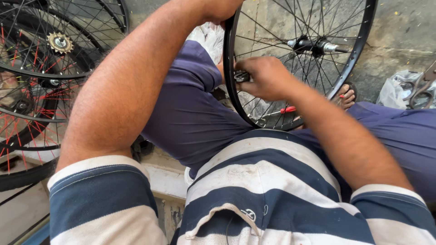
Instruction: The person sits on the ground with a bicycle wheel resting across their lap and works around the rim, using a small hand tool on the spoke nipples and rotating the wheel to reach different sections. They briefly set the wheel down, pick up a cloth, and reposition the wheel on their lap to continue working on the rim.
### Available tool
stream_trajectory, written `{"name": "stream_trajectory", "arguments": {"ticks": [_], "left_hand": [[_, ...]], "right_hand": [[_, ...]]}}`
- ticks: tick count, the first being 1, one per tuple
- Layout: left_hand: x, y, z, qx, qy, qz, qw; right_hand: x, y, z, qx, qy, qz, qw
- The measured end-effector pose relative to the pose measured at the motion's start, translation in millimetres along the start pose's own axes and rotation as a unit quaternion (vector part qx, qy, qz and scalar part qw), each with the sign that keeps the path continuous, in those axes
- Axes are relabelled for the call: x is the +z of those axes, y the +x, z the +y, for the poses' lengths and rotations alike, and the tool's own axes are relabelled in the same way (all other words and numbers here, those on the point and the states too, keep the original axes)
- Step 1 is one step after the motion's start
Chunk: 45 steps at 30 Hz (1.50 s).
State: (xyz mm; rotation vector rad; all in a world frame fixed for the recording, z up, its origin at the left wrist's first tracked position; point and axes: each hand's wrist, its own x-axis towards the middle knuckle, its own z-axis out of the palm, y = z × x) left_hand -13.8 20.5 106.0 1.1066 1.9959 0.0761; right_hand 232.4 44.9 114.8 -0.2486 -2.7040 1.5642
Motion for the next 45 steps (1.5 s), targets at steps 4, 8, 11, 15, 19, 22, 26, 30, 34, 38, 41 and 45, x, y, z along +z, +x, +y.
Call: {"name": "stream_trajectory", "arguments": {"ticks": [4,8,11,15,19,22,26,30,34,38,41,45], "left_hand": [[-0.3,5.1,-4.6,0.043,0.012,0.002,0.999],[0.7,5.1,-8.9,0.023,0.037,0.002,0.999],[4.3,8.0,-12.0,0.026,0.011,-0.010,1.000],[6.8,23.0,-18.2,0.131,-0.026,0.082,0.988],[4.4,38.4,-23.6,0.185,0.060,0.122,0.973],[6.2,32.1,-21.7,0.115,0.062,0.057,0.990],[2.7,10.8,-8.2,0.080,0.047,0.023,0.995],[-4.5,-2.6,0.6,0.057,0.048,0.008,0.997],[-2.9,1.2,-6.9,0.093,0.057,0.002,0.994],[0.5,6.9,-14.1,0.242,0.198,0.055,0.948],[-3.6,1.2,-5.6,0.219,0.035,0.000,0.975],[-16.7,-22.8,16.5,0.098,-0.027,0.084,0.991]], "right_hand": [[-18.9,0.6,4.0,-0.010,0.198,-0.044,0.979],[6.9,-6.9,-12.5,-0.033,0.011,0.149,0.988],[11.3,-9.0,-19.8,-0.163,-0.166,0.224,0.947],[-9.9,-10.6,-21.7,-0.097,-0.025,0.055,0.993],[-15.2,-25.1,-25.8,-0.124,0.019,-0.036,0.992],[-7.0,-37.1,-20.8,-0.105,-0.031,-0.068,0.992],[2.1,-41.7,-8.6,-0.056,-0.098,-0.107,0.988],[-2.9,-40.9,-5.9,-0.066,-0.120,-0.088,0.987],[-16.5,-43.1,-7.5,-0.067,-0.040,-0.032,0.996],[-17.9,-37.5,-4.2,-0.075,-0.011,0.132,0.988],[-5.6,-25.2,-2.6,-0.071,-0.039,0.117,0.990],[7.9,-14.4,-3.6,0.019,0.121,0.096,0.988]]}}
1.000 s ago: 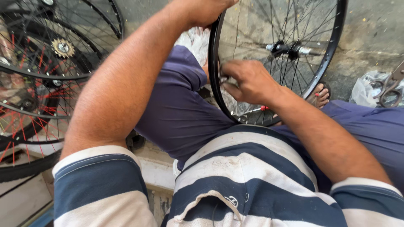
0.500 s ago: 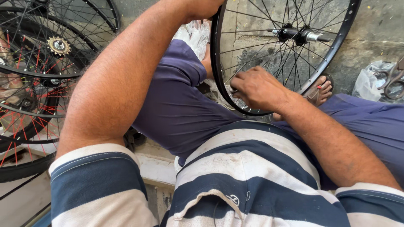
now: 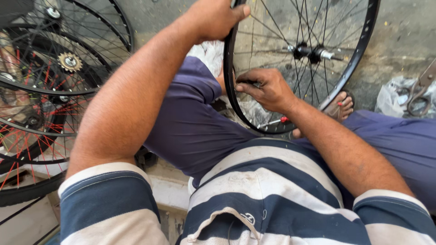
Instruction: The person sits on the ground with a bicycle wheel resting across their lap and works around the rim, using a small hand tool on the spoke nipples and rotating the wheel to reach different sections. They briefly set the wheel down, pick up a cloth, and reposition the wheel on their lap to continue working on the rim.
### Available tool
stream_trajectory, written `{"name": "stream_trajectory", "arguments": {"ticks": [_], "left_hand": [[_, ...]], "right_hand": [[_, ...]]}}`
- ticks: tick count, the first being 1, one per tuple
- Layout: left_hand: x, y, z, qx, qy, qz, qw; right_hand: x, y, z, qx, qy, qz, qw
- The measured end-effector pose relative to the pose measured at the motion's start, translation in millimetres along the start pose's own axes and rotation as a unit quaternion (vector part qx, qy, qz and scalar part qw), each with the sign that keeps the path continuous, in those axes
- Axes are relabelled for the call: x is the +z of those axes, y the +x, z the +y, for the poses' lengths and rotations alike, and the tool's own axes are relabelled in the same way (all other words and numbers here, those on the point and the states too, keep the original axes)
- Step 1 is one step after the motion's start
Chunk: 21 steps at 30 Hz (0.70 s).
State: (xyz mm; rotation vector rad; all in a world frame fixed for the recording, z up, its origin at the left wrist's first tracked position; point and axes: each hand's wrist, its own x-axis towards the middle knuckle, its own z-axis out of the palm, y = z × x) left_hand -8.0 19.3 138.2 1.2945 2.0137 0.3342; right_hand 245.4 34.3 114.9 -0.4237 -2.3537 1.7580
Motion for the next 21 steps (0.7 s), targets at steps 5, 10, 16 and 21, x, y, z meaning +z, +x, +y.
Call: {"name": "stream_trajectory", "arguments": {"ticks": [5,10,16,21], "left_hand": [[-15.8,-16.4,20.1,-0.026,-0.140,-0.019,0.990],[-15.1,-13.9,20.4,-0.009,-0.050,-0.002,0.999],[-16.3,-11.3,19.6,-0.050,-0.079,-0.027,0.995],[-19.5,-12.8,24.5,-0.059,-0.086,-0.033,0.994]], "right_hand": [[-6.5,-2.1,3.4,-0.005,0.098,0.000,0.995],[7.2,-3.3,10.5,0.043,0.007,-0.042,0.998],[11.1,-5.7,30.7,-0.032,0.007,-0.049,0.998],[6.5,-3.2,35.1,0.056,0.149,-0.084,0.984]]}}
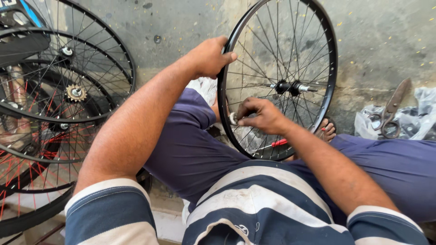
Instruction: The person sits on the ground with a bicycle wheel resting across their lap and works around the rim, using a small hand tool on the spoke nipples and rotating the wheel to reach different sections. They briefly set the wheel down, pick up a cloth, and reposition the wheel on their lap to continue working on the rim.
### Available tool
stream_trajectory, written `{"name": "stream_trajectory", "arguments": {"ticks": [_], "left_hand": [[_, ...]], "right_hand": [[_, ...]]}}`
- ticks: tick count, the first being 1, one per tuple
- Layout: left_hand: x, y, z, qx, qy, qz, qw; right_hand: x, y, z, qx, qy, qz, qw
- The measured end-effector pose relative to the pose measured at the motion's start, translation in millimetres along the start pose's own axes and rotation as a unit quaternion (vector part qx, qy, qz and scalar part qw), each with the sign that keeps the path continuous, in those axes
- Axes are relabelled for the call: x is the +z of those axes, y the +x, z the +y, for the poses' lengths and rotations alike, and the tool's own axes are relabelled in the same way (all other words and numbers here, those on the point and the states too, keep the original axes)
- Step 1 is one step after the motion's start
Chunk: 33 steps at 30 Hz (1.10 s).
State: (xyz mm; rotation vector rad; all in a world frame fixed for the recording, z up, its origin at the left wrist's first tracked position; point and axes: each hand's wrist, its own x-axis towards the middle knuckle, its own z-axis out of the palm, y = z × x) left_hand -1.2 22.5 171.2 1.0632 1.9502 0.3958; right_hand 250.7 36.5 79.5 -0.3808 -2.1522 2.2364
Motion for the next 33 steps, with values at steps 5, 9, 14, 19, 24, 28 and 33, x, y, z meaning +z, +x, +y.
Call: {"name": "stream_trajectory", "arguments": {"ticks": [5,9,14,19,24,28,33], "left_hand": [[0.2,1.2,0.0,-0.028,-0.009,-0.011,0.999],[1.7,3.4,-8.6,-0.015,-0.006,-0.002,1.000],[5.3,12.1,-17.0,0.103,0.104,0.050,0.988],[9.6,13.8,-23.6,-0.015,0.028,-0.021,0.999],[16.1,21.5,-25.7,-0.020,0.096,-0.072,0.993],[13.0,25.4,-28.1,0.106,0.255,-0.121,0.953],[13.4,21.5,-28.1,0.096,0.254,-0.096,0.958]], "right_hand": [[15.3,4.4,-7.4,0.032,-0.296,0.074,0.952],[1.8,2.2,-7.4,-0.070,-0.030,-0.006,0.997],[5.6,0.8,-7.7,0.083,-0.165,0.056,0.981],[4.8,-2.6,-12.2,-0.068,-0.053,0.018,0.996],[-6.2,-1.4,-15.8,0.002,-0.037,0.000,0.999],[13.6,-0.1,-19.6,-0.015,-0.261,0.062,0.963],[-2.0,-8.0,-17.8,-0.023,-0.002,-0.005,1.000]]}}
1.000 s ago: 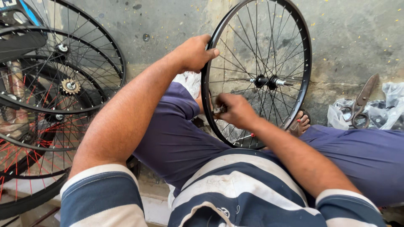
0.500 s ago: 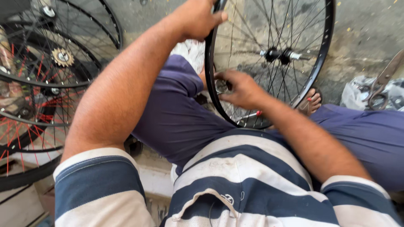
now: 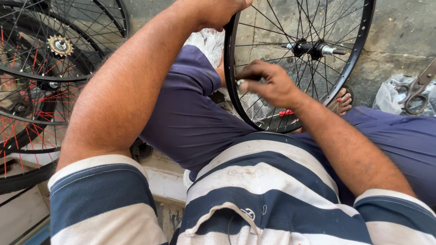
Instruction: The person sits on the ground with a bicycle wheel resting across their lap and works around the rim, using a small hand tool on the spoke nipples and rotating the wheel to reach different sections. They briefly set the wheel down, pick up a cloth, and reposition the wheel on their lap to continue working on the rim.
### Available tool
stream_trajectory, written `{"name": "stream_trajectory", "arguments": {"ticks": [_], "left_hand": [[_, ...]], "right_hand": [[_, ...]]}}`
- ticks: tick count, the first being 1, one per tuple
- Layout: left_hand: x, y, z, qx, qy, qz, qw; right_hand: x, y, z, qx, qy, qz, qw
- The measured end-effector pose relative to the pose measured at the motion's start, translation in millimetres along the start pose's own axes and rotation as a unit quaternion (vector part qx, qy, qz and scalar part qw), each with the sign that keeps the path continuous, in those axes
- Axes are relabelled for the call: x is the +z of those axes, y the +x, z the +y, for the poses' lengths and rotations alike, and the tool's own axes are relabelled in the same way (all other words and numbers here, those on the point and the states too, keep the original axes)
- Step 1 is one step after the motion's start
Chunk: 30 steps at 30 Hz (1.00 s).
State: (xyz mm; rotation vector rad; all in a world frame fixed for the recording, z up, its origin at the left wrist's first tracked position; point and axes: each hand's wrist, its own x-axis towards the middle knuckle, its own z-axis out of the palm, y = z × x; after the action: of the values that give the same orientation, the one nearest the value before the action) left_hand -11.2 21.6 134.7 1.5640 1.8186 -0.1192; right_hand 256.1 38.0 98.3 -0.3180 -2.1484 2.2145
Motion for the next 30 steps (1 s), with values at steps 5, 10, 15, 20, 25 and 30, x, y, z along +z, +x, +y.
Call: {"name": "stream_trajectory", "arguments": {"ticks": [5,10,15,20,25,30], "left_hand": [[5.5,-0.7,6.0,-0.118,-0.118,-0.001,0.986],[11.4,5.1,5.8,-0.136,-0.181,0.041,0.973],[19.6,16.1,-3.6,-0.118,-0.187,0.050,0.974],[26.9,24.4,-25.4,0.042,-0.139,0.032,0.989],[35.0,41.1,-32.7,-0.111,-0.126,0.098,0.981],[19.4,35.2,-25.5,-0.006,-0.091,0.130,0.987]], "right_hand": [[-11.2,0.6,7.6,-0.035,-0.017,0.016,0.999],[24.0,7.5,-6.6,-0.007,-0.290,0.132,0.948],[-4.3,17.3,-21.4,0.083,-0.169,-0.055,0.981],[0.2,6.9,-19.9,0.032,-0.106,0.024,0.994],[11.8,-7.4,-21.4,-0.074,-0.256,0.016,0.964],[-10.2,-1.8,-31.0,-0.051,-0.181,-0.037,0.981]]}}
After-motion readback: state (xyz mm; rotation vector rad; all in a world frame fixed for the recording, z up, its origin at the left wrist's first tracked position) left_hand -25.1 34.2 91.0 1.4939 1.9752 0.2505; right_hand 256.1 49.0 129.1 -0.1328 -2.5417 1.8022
